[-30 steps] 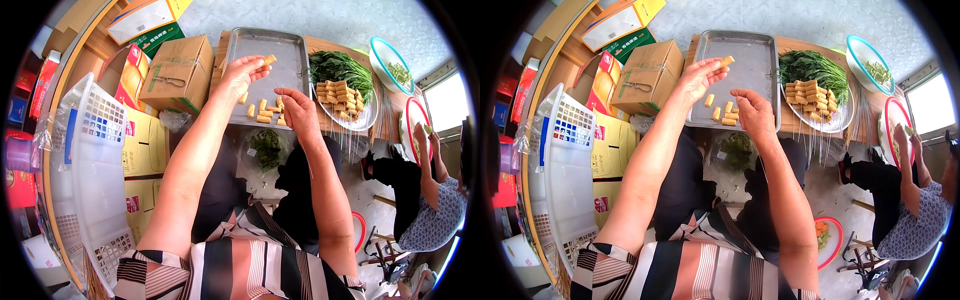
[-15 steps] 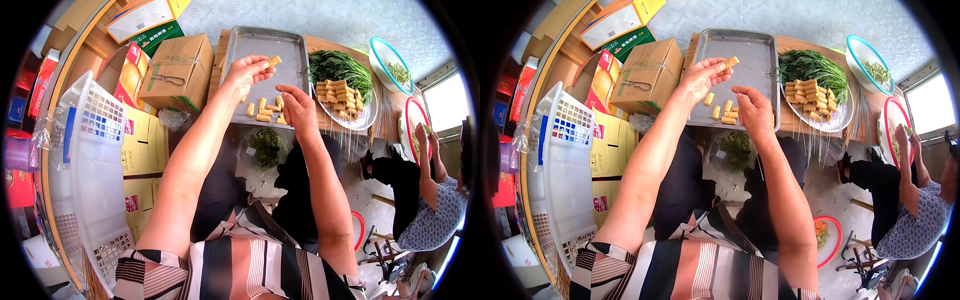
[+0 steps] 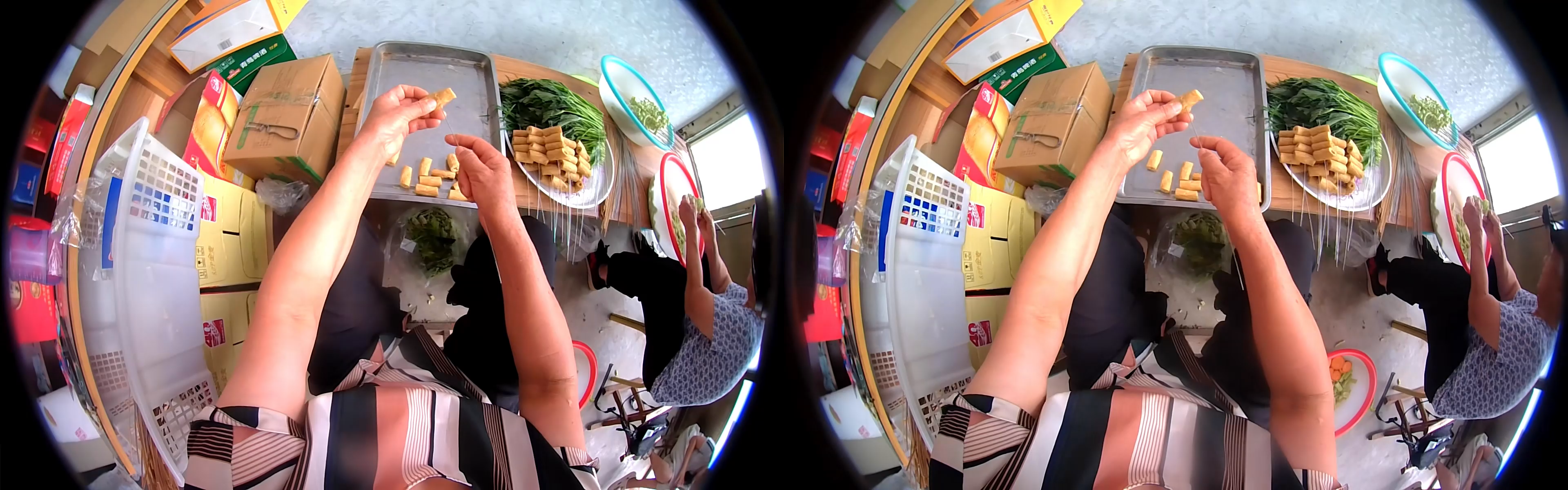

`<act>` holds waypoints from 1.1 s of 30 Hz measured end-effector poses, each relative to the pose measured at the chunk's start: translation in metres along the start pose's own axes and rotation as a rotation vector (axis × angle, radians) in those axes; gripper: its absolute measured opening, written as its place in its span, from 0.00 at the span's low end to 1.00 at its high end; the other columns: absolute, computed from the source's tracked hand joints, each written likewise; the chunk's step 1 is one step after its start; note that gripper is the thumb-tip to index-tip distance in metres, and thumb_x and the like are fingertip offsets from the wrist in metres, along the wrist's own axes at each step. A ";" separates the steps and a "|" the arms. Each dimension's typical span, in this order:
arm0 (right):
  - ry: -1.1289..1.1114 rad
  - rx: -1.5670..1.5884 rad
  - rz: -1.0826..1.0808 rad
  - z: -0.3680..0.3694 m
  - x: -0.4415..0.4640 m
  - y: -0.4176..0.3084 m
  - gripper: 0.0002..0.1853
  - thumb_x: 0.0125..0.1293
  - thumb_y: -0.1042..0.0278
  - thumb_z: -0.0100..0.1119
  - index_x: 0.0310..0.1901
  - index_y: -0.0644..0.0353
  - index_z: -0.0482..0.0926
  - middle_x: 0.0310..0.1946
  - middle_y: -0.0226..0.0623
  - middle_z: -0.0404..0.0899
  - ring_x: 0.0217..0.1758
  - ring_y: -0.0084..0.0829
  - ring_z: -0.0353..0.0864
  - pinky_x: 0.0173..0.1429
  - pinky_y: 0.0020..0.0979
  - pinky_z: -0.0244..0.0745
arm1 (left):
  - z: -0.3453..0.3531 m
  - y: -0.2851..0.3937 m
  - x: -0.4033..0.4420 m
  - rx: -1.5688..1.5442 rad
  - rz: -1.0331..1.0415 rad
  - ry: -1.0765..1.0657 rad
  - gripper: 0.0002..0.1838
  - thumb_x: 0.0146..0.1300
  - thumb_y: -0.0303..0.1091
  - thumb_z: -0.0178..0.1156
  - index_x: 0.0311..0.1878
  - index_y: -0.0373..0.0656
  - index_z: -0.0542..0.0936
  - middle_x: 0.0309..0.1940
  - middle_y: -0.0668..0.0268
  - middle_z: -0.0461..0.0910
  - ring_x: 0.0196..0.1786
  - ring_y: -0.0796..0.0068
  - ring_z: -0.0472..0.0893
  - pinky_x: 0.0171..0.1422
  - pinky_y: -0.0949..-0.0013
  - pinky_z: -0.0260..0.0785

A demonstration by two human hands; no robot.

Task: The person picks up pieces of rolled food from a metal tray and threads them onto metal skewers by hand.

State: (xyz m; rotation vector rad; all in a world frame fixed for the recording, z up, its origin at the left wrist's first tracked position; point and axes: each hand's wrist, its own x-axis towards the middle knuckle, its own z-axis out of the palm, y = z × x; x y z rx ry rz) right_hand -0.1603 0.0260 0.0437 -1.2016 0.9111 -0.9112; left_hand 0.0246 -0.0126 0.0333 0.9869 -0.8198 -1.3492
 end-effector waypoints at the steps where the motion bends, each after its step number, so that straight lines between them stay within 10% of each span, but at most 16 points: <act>1: 0.001 0.037 0.003 0.001 0.001 0.000 0.13 0.67 0.68 0.49 0.47 0.65 0.78 0.12 0.21 0.65 0.12 0.13 0.58 0.17 0.20 0.53 | 0.002 -0.001 0.000 0.000 0.000 -0.001 0.13 0.60 0.28 0.62 0.45 0.37 0.71 0.40 0.58 0.79 0.42 0.67 0.82 0.50 0.66 0.77; 15: 0.166 0.148 -0.077 -0.010 0.013 0.005 0.09 0.67 0.69 0.50 0.36 0.66 0.76 0.11 0.24 0.63 0.11 0.15 0.56 0.16 0.21 0.49 | -0.001 -0.018 0.004 0.134 -0.160 -0.246 0.11 0.66 0.41 0.56 0.42 0.43 0.77 0.38 0.66 0.81 0.41 0.74 0.81 0.46 0.69 0.74; 20: 0.159 0.212 -0.050 -0.013 0.008 0.002 0.09 0.68 0.69 0.50 0.38 0.67 0.76 0.12 0.25 0.62 0.11 0.15 0.55 0.16 0.21 0.50 | -0.043 -0.070 0.020 1.524 -0.116 -0.360 0.07 0.57 0.34 0.58 0.36 0.46 0.81 0.28 0.66 0.82 0.33 0.77 0.80 0.35 0.71 0.71; 23: 0.146 0.227 -0.058 -0.015 0.007 0.001 0.09 0.68 0.69 0.50 0.39 0.67 0.76 0.12 0.24 0.62 0.11 0.16 0.55 0.16 0.21 0.50 | -0.038 -0.077 0.014 1.460 -0.501 -0.371 0.07 0.53 0.34 0.61 0.36 0.46 0.81 0.24 0.64 0.81 0.29 0.74 0.80 0.34 0.68 0.72; 33: 0.107 0.210 -0.047 -0.019 0.003 -0.001 0.09 0.69 0.69 0.49 0.38 0.67 0.75 0.12 0.24 0.61 0.11 0.15 0.54 0.16 0.21 0.49 | -0.056 -0.086 0.023 1.870 -0.249 -0.480 0.09 0.48 0.29 0.64 0.35 0.45 0.80 0.23 0.65 0.80 0.27 0.74 0.80 0.31 0.69 0.72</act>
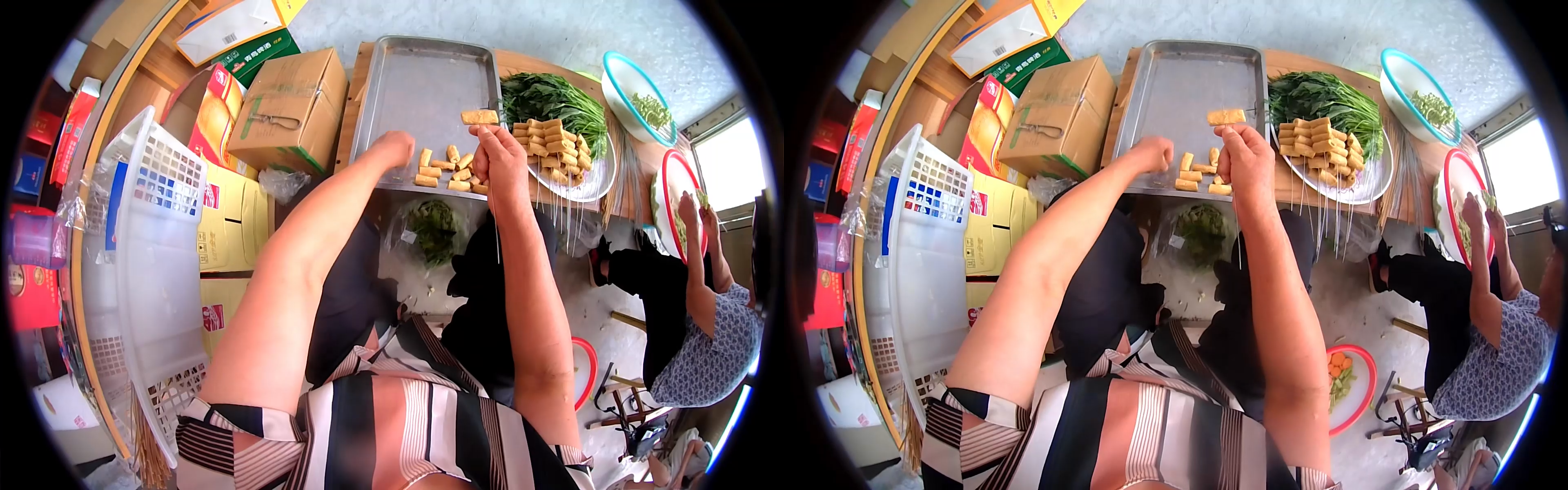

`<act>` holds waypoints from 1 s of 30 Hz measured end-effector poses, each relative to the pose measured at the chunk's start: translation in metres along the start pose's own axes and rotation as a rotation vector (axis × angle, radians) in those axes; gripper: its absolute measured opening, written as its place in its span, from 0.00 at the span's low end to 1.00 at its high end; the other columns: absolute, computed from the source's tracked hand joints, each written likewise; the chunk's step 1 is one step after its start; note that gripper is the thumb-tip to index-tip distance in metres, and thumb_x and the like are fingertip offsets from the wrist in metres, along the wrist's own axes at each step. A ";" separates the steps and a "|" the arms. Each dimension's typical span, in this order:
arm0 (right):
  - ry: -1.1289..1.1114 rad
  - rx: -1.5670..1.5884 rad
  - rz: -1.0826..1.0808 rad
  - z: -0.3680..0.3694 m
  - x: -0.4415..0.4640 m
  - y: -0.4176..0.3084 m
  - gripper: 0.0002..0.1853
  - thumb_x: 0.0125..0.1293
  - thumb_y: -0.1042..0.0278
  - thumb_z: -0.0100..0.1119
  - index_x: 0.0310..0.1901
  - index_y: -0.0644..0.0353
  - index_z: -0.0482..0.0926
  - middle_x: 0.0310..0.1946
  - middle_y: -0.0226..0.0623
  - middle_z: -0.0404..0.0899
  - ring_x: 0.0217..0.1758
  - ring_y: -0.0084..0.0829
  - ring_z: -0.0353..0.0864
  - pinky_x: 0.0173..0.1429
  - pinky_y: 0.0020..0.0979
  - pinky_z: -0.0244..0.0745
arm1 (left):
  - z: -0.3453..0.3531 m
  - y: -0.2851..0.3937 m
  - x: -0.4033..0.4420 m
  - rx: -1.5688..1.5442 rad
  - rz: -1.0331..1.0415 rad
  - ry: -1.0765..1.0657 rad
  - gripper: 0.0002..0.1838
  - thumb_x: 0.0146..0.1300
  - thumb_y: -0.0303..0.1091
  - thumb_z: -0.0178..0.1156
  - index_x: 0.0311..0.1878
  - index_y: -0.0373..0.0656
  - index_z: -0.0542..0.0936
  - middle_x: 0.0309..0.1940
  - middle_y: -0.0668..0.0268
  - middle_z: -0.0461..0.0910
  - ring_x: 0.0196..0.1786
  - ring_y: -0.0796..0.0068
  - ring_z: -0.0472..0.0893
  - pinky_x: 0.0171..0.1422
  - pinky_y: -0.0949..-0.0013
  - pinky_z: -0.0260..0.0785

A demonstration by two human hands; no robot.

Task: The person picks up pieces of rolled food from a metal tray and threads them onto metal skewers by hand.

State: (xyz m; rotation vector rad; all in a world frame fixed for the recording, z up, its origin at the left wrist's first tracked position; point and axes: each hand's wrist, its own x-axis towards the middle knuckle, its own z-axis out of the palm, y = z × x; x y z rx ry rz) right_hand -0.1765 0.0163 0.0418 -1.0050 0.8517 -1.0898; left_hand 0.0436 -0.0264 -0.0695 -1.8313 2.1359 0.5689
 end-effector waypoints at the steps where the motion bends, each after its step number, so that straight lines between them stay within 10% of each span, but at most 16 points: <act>1: -0.004 -0.011 0.012 0.000 0.000 -0.001 0.09 0.69 0.69 0.49 0.38 0.67 0.75 0.11 0.24 0.62 0.12 0.15 0.54 0.16 0.21 0.49 | -0.009 0.000 -0.002 -0.390 -0.079 0.109 0.11 0.49 0.28 0.65 0.38 0.46 0.79 0.26 0.63 0.80 0.29 0.74 0.80 0.33 0.69 0.73; 5: -0.133 -0.084 0.062 -0.002 -0.004 -0.001 0.10 0.68 0.68 0.48 0.39 0.66 0.76 0.11 0.23 0.62 0.11 0.14 0.54 0.17 0.21 0.48 | -0.050 0.008 -0.023 -1.455 -0.037 0.377 0.14 0.58 0.28 0.63 0.48 0.42 0.76 0.34 0.60 0.80 0.37 0.74 0.81 0.41 0.71 0.76; 9: -0.167 -0.198 0.090 0.004 -0.008 -0.004 0.10 0.67 0.68 0.48 0.40 0.66 0.76 0.11 0.22 0.62 0.11 0.13 0.55 0.17 0.20 0.49 | -0.067 -0.002 -0.036 -1.887 0.170 0.381 0.14 0.63 0.28 0.59 0.50 0.32 0.74 0.40 0.60 0.80 0.43 0.71 0.81 0.51 0.70 0.76; 30: -0.200 -0.295 0.118 0.011 -0.008 0.001 0.10 0.66 0.68 0.50 0.40 0.65 0.78 0.12 0.22 0.64 0.12 0.13 0.58 0.17 0.20 0.52 | -0.071 0.000 -0.044 -1.969 0.288 0.346 0.13 0.63 0.28 0.58 0.47 0.29 0.75 0.40 0.54 0.80 0.43 0.66 0.82 0.51 0.67 0.77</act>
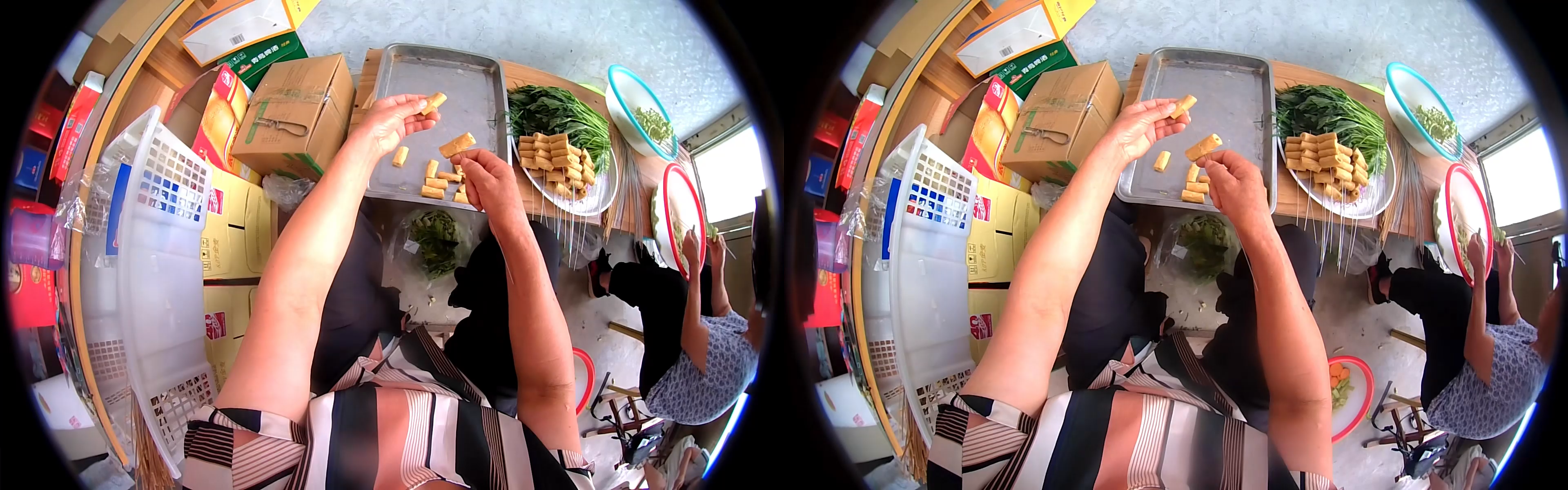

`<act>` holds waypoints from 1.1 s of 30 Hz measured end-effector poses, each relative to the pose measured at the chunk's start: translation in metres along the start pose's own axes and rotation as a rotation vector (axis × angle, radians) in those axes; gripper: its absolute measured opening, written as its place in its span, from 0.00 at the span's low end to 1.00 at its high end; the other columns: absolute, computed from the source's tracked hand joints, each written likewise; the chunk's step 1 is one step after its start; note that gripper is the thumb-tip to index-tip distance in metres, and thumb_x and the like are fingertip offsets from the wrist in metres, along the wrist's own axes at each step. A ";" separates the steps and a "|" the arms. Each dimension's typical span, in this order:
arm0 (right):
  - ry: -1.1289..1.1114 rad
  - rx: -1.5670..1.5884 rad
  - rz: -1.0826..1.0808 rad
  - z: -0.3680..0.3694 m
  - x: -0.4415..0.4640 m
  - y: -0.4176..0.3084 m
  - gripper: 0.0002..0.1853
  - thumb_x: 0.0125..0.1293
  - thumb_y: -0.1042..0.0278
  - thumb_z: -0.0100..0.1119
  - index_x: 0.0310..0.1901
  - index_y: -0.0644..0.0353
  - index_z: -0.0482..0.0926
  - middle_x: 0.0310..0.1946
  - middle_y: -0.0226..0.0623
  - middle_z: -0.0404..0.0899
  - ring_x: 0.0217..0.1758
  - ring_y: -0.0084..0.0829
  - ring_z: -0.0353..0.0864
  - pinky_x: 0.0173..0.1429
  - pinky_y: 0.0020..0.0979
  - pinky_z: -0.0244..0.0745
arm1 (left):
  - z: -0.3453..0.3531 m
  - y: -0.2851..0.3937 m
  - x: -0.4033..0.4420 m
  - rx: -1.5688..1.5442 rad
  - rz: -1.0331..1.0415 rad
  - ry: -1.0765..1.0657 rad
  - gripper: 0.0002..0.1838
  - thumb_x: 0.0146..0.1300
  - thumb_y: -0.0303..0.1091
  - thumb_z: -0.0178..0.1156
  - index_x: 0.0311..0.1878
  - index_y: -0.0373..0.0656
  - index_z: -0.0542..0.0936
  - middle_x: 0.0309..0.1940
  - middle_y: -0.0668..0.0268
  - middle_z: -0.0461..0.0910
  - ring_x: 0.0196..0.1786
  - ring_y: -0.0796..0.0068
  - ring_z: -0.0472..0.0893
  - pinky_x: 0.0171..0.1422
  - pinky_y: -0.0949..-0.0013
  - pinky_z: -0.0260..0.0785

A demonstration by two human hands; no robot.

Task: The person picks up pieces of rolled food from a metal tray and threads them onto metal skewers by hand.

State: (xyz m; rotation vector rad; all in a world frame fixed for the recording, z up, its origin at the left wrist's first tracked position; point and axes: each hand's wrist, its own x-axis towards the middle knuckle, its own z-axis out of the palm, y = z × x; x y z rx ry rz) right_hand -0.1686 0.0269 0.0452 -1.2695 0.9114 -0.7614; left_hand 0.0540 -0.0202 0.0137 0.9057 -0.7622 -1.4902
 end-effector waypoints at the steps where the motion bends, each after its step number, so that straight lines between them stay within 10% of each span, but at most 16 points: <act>1: -0.003 0.001 0.000 0.000 0.000 0.000 0.10 0.66 0.68 0.50 0.40 0.65 0.78 0.12 0.22 0.64 0.12 0.13 0.58 0.17 0.20 0.52 | 0.000 0.000 0.000 0.000 0.000 0.000 0.13 0.63 0.28 0.58 0.47 0.29 0.75 0.40 0.54 0.80 0.43 0.66 0.82 0.51 0.67 0.77; 33: -0.006 0.032 0.001 -0.001 0.001 0.002 0.10 0.66 0.68 0.50 0.40 0.65 0.78 0.12 0.21 0.63 0.12 0.13 0.57 0.17 0.20 0.50 | 0.009 0.003 -0.011 0.212 -0.068 -0.121 0.25 0.58 0.33 0.65 0.58 0.41 0.69 0.43 0.62 0.78 0.43 0.72 0.79 0.51 0.68 0.73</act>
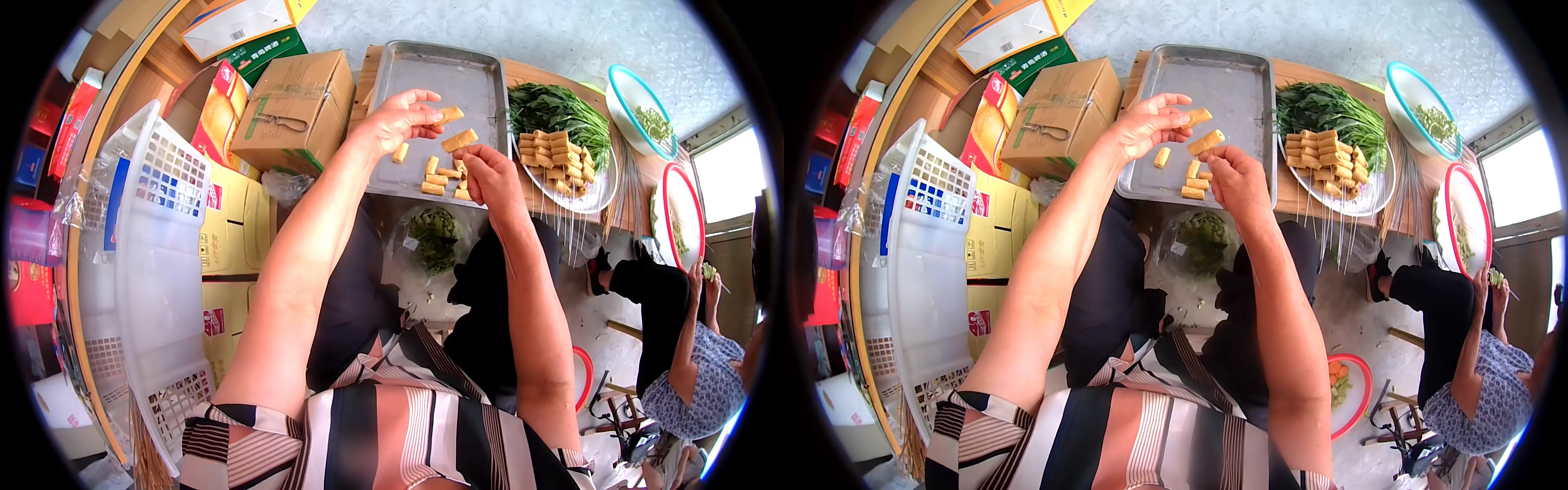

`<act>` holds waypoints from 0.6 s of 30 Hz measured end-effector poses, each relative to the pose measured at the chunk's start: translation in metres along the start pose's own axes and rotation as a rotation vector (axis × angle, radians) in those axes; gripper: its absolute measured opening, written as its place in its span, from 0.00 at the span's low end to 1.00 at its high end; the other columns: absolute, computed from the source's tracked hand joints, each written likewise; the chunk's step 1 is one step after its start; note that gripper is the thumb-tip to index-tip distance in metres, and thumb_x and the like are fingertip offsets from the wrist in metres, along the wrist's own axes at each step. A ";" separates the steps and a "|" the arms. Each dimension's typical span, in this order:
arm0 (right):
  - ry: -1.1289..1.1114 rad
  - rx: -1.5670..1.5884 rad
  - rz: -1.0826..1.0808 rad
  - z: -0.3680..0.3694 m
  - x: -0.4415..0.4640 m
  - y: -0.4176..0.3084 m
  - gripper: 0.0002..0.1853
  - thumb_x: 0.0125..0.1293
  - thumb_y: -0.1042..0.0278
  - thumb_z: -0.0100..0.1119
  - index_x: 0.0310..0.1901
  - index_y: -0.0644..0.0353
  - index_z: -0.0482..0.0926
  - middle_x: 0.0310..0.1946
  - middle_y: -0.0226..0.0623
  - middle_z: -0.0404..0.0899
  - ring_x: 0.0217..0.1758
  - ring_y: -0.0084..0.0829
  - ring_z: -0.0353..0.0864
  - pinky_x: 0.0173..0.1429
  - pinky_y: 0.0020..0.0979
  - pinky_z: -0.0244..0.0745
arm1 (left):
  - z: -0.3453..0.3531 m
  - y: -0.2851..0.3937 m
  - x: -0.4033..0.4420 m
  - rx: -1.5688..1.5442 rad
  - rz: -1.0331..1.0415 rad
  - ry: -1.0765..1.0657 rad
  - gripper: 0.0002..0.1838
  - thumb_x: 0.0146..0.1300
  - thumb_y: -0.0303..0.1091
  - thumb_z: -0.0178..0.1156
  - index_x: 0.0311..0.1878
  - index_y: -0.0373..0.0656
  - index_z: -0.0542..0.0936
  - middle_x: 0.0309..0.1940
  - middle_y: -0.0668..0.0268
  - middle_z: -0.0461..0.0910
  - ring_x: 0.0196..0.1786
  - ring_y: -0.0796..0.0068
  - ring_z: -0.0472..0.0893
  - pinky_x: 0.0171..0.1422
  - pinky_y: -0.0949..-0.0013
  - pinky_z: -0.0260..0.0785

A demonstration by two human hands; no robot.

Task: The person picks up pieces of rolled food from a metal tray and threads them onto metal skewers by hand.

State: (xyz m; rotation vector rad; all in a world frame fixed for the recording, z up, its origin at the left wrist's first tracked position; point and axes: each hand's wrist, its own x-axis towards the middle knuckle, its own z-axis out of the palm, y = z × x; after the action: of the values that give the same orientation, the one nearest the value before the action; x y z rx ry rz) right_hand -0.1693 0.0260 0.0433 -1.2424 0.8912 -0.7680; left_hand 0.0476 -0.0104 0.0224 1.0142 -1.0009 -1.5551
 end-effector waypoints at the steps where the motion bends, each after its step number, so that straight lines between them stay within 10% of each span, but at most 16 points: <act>1: 0.002 -0.003 -0.008 -0.001 0.001 0.001 0.10 0.66 0.68 0.50 0.39 0.65 0.77 0.12 0.21 0.63 0.12 0.13 0.57 0.17 0.20 0.50 | 0.003 -0.001 0.000 0.000 -0.001 -0.002 0.25 0.58 0.33 0.65 0.58 0.41 0.69 0.43 0.62 0.78 0.43 0.72 0.79 0.51 0.68 0.73; 13: 0.187 0.111 -0.110 -0.006 0.004 0.001 0.09 0.68 0.69 0.49 0.37 0.66 0.76 0.12 0.22 0.62 0.13 0.13 0.56 0.18 0.19 0.50 | 0.002 -0.017 0.009 -0.070 -0.107 -0.097 0.17 0.64 0.42 0.58 0.52 0.43 0.74 0.42 0.65 0.78 0.43 0.74 0.79 0.48 0.69 0.74; 18: 0.181 0.114 -0.094 -0.011 0.002 -0.001 0.11 0.69 0.68 0.49 0.43 0.68 0.75 0.13 0.24 0.62 0.14 0.16 0.56 0.19 0.20 0.51 | 0.004 -0.050 0.015 0.990 -0.382 -0.117 0.10 0.59 0.39 0.57 0.41 0.49 0.83 0.31 0.71 0.80 0.33 0.79 0.77 0.33 0.72 0.70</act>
State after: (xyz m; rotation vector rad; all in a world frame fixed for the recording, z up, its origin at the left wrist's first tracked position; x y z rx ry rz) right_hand -0.1784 0.0193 0.0426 -1.1327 0.9262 -1.0050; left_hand 0.0274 -0.0164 -0.0254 1.8819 -1.8140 -1.4005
